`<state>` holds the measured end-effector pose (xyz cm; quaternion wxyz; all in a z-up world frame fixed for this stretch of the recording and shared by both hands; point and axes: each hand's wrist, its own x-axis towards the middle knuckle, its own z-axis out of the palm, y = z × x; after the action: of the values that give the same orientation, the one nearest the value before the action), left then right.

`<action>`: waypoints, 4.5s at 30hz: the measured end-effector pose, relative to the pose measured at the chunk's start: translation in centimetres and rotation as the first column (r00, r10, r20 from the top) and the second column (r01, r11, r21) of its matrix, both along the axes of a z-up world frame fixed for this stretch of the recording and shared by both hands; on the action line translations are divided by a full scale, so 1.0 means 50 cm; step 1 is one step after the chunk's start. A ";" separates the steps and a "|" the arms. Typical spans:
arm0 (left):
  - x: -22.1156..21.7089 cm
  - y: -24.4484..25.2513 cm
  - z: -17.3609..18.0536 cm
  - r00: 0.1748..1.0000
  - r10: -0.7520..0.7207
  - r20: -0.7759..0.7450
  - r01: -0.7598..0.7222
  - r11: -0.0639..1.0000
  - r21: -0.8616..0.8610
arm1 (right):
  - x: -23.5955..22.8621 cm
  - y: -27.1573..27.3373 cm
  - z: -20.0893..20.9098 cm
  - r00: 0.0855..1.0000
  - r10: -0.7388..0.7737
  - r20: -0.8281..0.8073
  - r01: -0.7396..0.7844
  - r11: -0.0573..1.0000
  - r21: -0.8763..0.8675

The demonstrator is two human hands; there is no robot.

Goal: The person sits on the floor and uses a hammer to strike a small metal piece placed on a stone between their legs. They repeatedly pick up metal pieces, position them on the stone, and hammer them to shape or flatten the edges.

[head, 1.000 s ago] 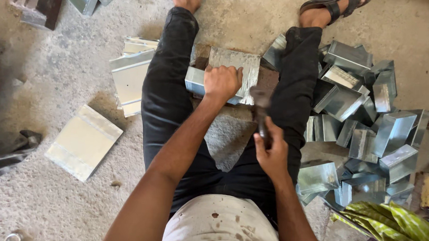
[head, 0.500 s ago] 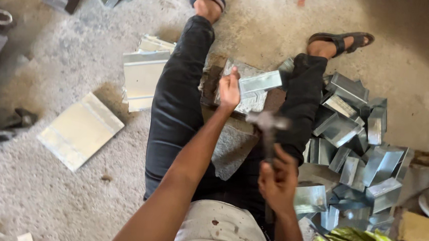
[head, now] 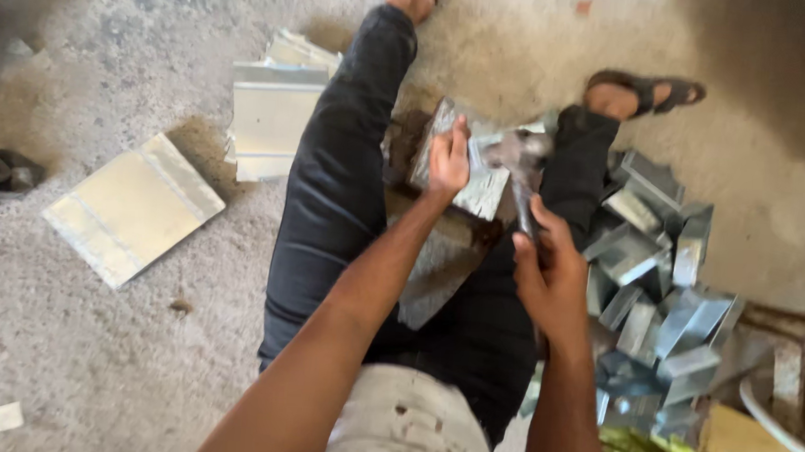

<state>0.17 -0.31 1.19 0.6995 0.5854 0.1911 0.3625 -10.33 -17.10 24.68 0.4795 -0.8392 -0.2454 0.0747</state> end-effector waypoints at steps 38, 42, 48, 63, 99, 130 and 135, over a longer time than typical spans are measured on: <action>-0.111 0.006 0.066 0.919 0.083 -0.386 0.191 0.762 0.619 | -0.018 -0.034 -0.350 0.936 -0.330 -0.122 0.323 0.944 -0.073; -0.125 0.105 0.085 0.925 0.215 -0.313 0.054 0.741 0.669 | -0.025 -0.031 -0.391 0.943 -0.305 -0.131 0.290 0.950 -0.119; -0.147 0.243 0.048 0.832 0.304 -0.463 0.045 0.797 0.603 | -0.024 -0.039 -0.418 0.939 -0.286 -0.192 0.295 0.955 0.021; -0.149 0.241 -0.004 0.780 0.193 -0.596 0.280 0.744 0.607 | -0.008 -0.041 -0.435 0.934 -0.315 -0.169 0.337 0.933 0.122; 0.077 0.038 0.306 0.712 -0.258 -0.653 0.699 0.172 0.694 | -0.013 0.006 -0.332 0.967 -0.159 0.200 0.132 0.981 0.144; 0.102 0.025 0.314 0.659 -0.143 -0.738 0.742 0.282 0.608 | 0.068 0.030 -0.353 0.971 -0.240 0.003 0.239 0.967 -0.090; 0.112 0.024 0.312 0.725 -0.196 -0.660 0.682 0.337 0.649 | 0.106 -0.001 -0.383 0.941 -0.179 0.288 0.190 0.982 -0.011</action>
<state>5.79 0.87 16.79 0.3081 0.9501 -0.0282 0.0409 -5.02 -17.14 5.52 0.4275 -0.8696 -0.2309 -0.0877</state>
